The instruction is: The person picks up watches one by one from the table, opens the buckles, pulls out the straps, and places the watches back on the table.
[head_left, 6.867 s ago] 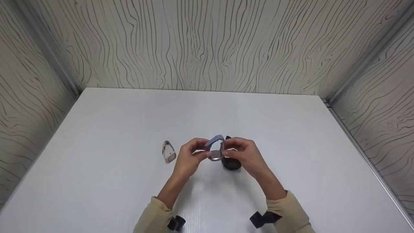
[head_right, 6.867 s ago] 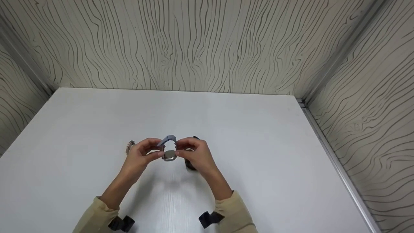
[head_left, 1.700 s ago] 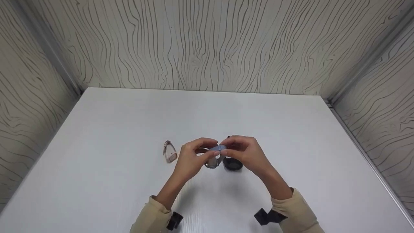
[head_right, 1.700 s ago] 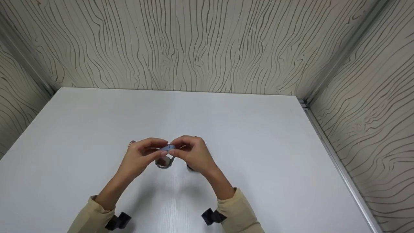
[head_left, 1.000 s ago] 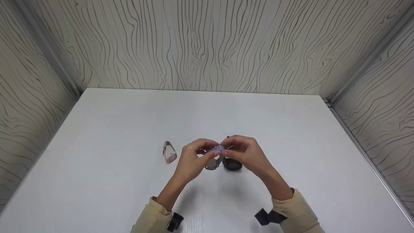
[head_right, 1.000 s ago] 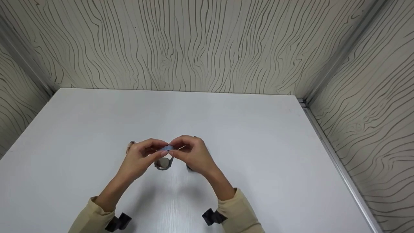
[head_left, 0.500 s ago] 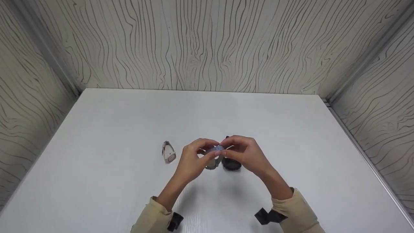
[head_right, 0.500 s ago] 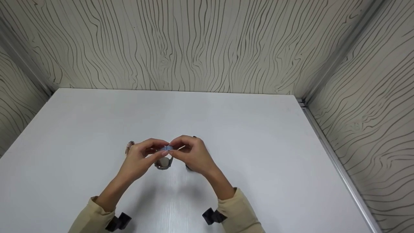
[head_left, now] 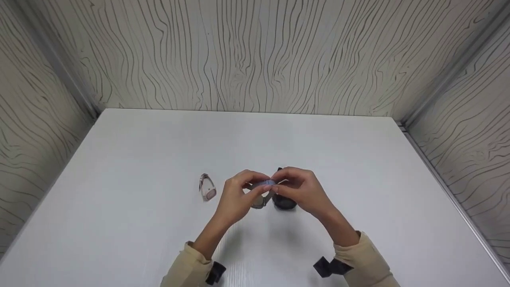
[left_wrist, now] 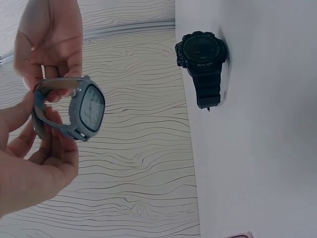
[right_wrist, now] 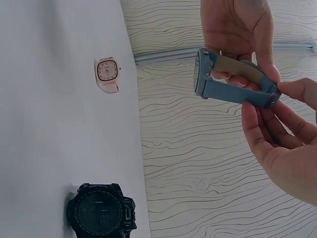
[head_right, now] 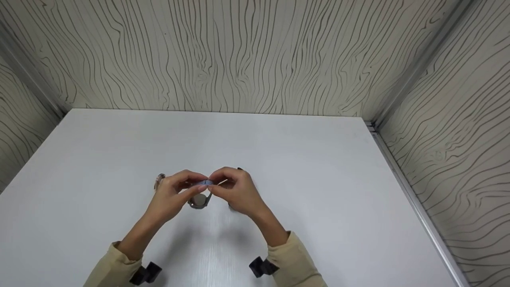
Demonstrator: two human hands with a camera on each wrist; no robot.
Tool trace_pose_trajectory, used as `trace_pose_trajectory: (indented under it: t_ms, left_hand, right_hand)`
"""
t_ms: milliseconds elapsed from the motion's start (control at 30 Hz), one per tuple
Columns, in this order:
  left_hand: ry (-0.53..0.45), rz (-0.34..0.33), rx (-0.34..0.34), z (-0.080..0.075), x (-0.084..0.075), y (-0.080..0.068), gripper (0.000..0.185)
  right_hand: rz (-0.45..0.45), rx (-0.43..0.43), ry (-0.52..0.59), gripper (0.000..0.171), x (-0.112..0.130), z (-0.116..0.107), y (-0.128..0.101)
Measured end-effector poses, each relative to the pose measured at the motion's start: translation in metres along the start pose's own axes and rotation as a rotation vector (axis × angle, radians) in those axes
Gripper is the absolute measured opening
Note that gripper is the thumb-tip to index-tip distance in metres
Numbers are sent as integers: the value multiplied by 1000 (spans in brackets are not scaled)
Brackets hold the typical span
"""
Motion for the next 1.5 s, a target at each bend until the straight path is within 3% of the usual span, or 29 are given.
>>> trace_pose_trajectory:
  t_ms: [400,733,1067,1267,1500]
  left_hand:
    - [28,-28,-39,-3,4,0,19]
    - [51,-18,-37,-3,1,0,18]
    - [193,48,-41,-2,-8,1,15]
    - [165,50,-19,0,-9,1,16]
    - [148,61,-12,1,-7,0,15]
  right_hand:
    - [-11,-22,50,12,-3,-3,0]
    - [28,17,48,15,-2,1,3]
    - [36,14,-90,13,4,4,5]
    - [24,-6,-124,10,7,3,4]
    - [2,-18,-66,12,6,3,3]
Point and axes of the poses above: each hand's wrist, its own y-axis towards the middle knuckle, its own z-axis out of the palm, x = y × z, the point moved 5 cm from there along y, towards the middle knuckle, and after that the axes turned 3 degrees about -x, right-handed, at the moved point
